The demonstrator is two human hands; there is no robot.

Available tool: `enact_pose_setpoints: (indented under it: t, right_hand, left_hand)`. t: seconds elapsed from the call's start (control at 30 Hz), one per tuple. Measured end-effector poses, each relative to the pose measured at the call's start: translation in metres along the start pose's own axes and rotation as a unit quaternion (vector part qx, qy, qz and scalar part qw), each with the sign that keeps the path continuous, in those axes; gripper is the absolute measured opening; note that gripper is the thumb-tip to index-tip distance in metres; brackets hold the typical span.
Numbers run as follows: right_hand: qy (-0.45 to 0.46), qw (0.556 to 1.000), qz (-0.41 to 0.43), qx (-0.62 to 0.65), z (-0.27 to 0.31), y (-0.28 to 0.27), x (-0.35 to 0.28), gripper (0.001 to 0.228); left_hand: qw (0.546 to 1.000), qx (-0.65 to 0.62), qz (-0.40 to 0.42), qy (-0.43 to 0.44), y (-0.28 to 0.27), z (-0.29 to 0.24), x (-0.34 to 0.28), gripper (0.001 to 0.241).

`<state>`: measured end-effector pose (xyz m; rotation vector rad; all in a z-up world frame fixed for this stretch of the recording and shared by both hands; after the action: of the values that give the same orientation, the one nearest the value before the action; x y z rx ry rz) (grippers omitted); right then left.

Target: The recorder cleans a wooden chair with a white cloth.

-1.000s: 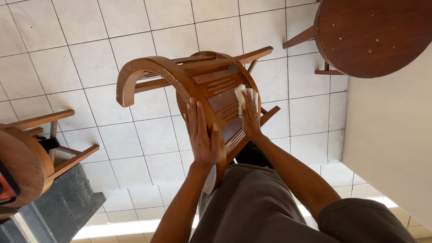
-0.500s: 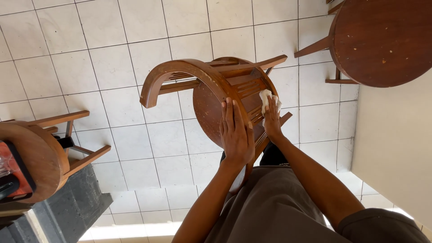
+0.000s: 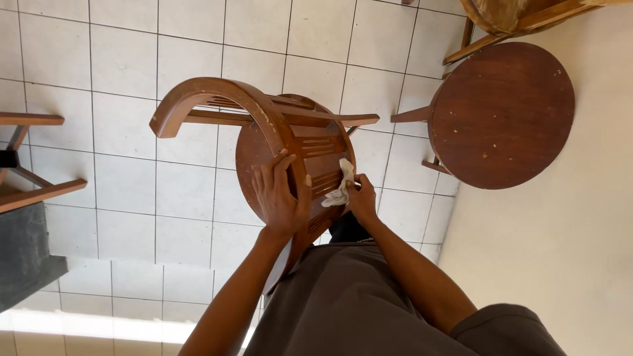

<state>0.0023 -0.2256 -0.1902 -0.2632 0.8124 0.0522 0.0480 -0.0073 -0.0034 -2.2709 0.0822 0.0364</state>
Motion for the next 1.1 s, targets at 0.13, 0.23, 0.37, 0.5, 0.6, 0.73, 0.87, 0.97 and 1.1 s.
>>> enact_pose_setpoints:
  t: [0.13,0.23,0.37,0.5,0.6,0.73,0.87,0.97,1.1]
  right_hand:
    - [-0.12,0.985,0.064,0.101,0.063,-0.011,0.007,0.024]
    - [-0.196,0.959,0.142,0.148,0.124,0.003,-0.014,0.03]
    - [-0.421,0.9,0.113,-0.007,0.105,0.013,0.001,0.036]
    - [-0.03,0.967,0.161,0.196,0.052,-0.007,0.056,0.051]
    - [-0.045,0.952,0.22,0.206,0.094,-0.004,0.019,0.059]
    - [-0.266,0.933,0.242,-0.023,0.132,0.009,-0.033,0.061]
    - [-0.276,0.933,0.215,0.084,0.068,0.019,0.03,0.063]
    - [-0.203,0.969,0.135,0.042,0.048,0.01,0.06,0.058]
    - [-0.214,0.972,0.097,-0.018,0.102,0.018,0.014,0.04]
  left_hand:
    - [1.0,-0.02,-0.014,-0.003,0.009,-0.012,0.003,0.06]
    - [0.998,-0.046,0.028,0.01,0.015,-0.028,0.008,0.08]
    - [0.997,-0.011,0.083,-0.003,0.028,-0.037,0.007,0.086]
    - [0.994,0.04,0.104,0.006,0.022,-0.043,0.016,0.099]
    - [0.994,0.035,0.102,0.013,0.024,-0.039,0.014,0.105]
    - [0.997,0.02,0.077,-0.008,0.027,-0.044,0.013,0.103]
    - [0.989,0.106,0.093,-0.045,0.029,-0.039,0.014,0.095]
    - [0.99,0.099,0.086,-0.051,0.028,-0.038,0.014,0.09]
    - [0.995,0.051,0.074,-0.044,0.021,-0.039,0.014,0.085]
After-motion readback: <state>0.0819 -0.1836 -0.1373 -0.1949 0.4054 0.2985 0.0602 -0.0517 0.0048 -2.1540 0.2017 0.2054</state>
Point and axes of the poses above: each hand's wrist, its own x-axis towards the middle knuckle, its own y-axis out of the palm, z = x × y, the point moved 2 cm from there along x, towards the middle knuckle, and after that the axes turned 9 degrees about z, right-handed, at the moved point
